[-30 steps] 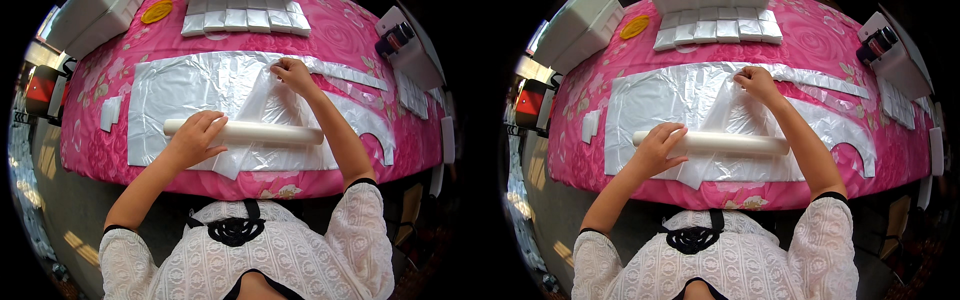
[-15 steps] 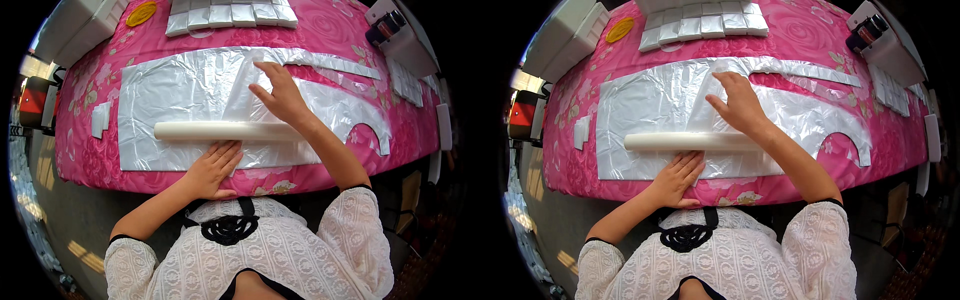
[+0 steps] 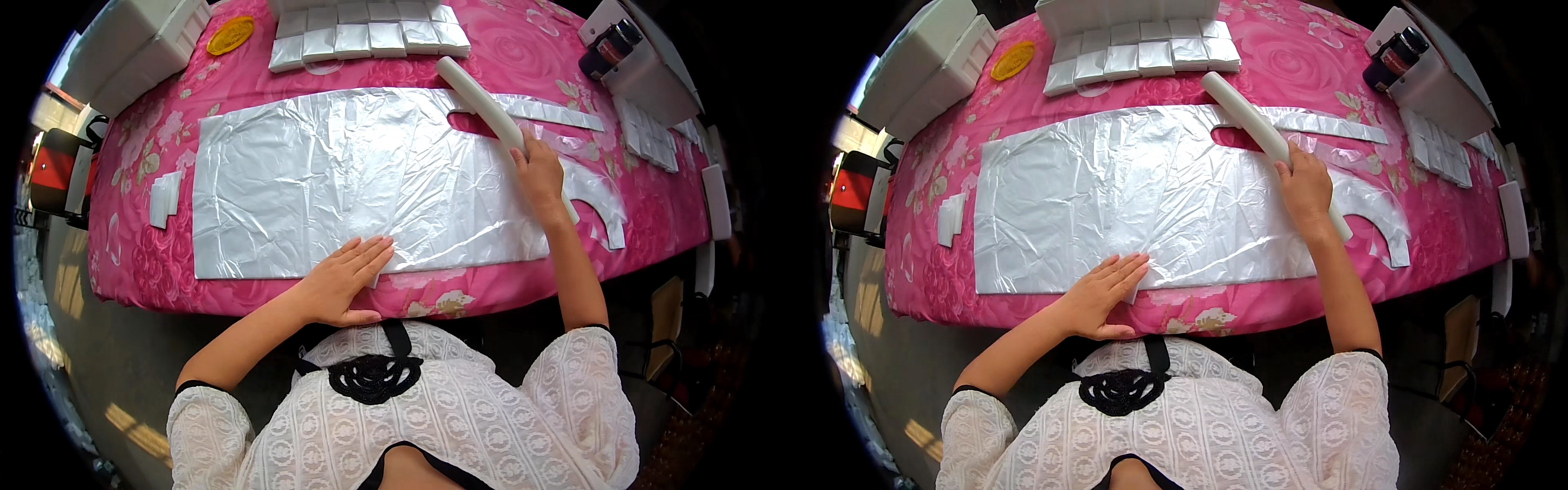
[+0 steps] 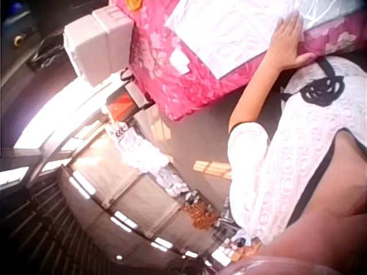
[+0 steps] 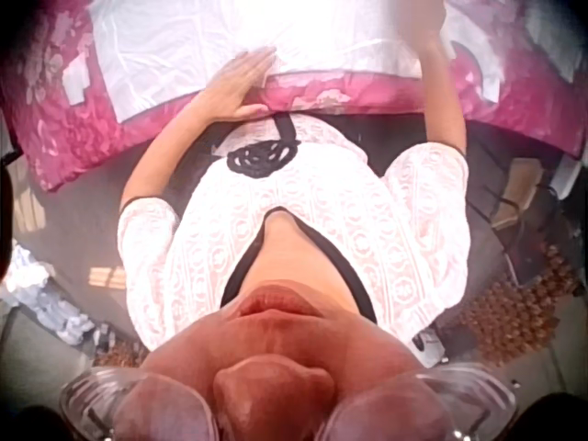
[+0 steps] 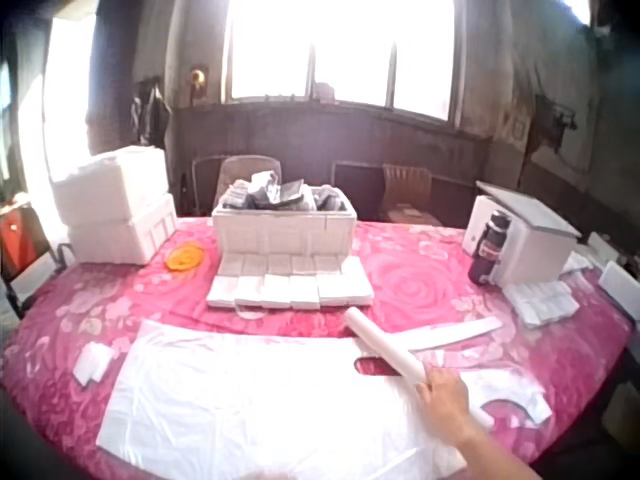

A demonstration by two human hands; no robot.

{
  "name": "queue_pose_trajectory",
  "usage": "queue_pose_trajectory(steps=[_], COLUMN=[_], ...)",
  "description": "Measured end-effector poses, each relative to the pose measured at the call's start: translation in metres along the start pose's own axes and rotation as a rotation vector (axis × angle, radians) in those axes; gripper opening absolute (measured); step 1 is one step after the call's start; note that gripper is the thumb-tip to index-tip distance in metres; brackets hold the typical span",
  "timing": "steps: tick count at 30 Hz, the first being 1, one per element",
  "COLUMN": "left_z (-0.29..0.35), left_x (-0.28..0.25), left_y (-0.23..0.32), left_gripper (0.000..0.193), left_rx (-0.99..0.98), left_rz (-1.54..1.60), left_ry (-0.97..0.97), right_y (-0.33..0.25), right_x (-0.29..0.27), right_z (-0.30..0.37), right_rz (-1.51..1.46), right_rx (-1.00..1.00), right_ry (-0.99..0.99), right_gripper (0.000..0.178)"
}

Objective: The person wraps small white rectangular items in clear plastic film on a pink floral tablecloth. They unroll the film, place an item, fold the film around it, and set the wrapped item aside. The process repeats with multiple items.

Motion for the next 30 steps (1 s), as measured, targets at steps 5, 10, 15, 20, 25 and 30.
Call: queue_pose_trajectory(steps=[5,10,15,20,25,30], left_z=[-0.009,-0.016,-0.014,-0.012,-0.002,0.001], left_x=[-0.003,0.025,0.030,0.017,0.005,-0.002], left_y=[-0.013,0.016,0.021,0.015,0.012,0.015], left_gripper=[0.090,0.088,0.085,0.077,0.062,0.042], left_rx=[-0.003,-0.109,-0.142,-0.027,0.171,0.240], left_rz=[-0.214,-0.217,-0.195,-0.126,-0.140,-0.256], left_ry=[-0.019,0.072,0.067,-0.065,-0.067,0.064], right_y=[-0.062,-0.143,-0.159,-0.166,-0.172,-0.177], right_x=[-0.008,0.008,0.028,0.067,0.078,0.055], right_z=[0.040,0.103,0.060,-0.023,-0.052,0.020], right_rz=[-0.331,-0.384,-0.360,-0.301,-0.257,-0.370], right_rx=[-0.216,-0.583,-0.617,-0.540,-0.506,-0.697], right_ry=[-0.151,-0.311,-0.211,-0.135,-0.181,-0.201], right_gripper=[0.042,0.045,0.042,0.039,0.042,0.052])
Point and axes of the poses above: each hand's wrist, its own z-axis away from the middle knuckle, its own x-axis out of the palm, y = z × x, the point moved 9 cm from there along -z, towards the middle knuckle, and after that the axes turned 7 degrees about x, right-handed, at the moved point
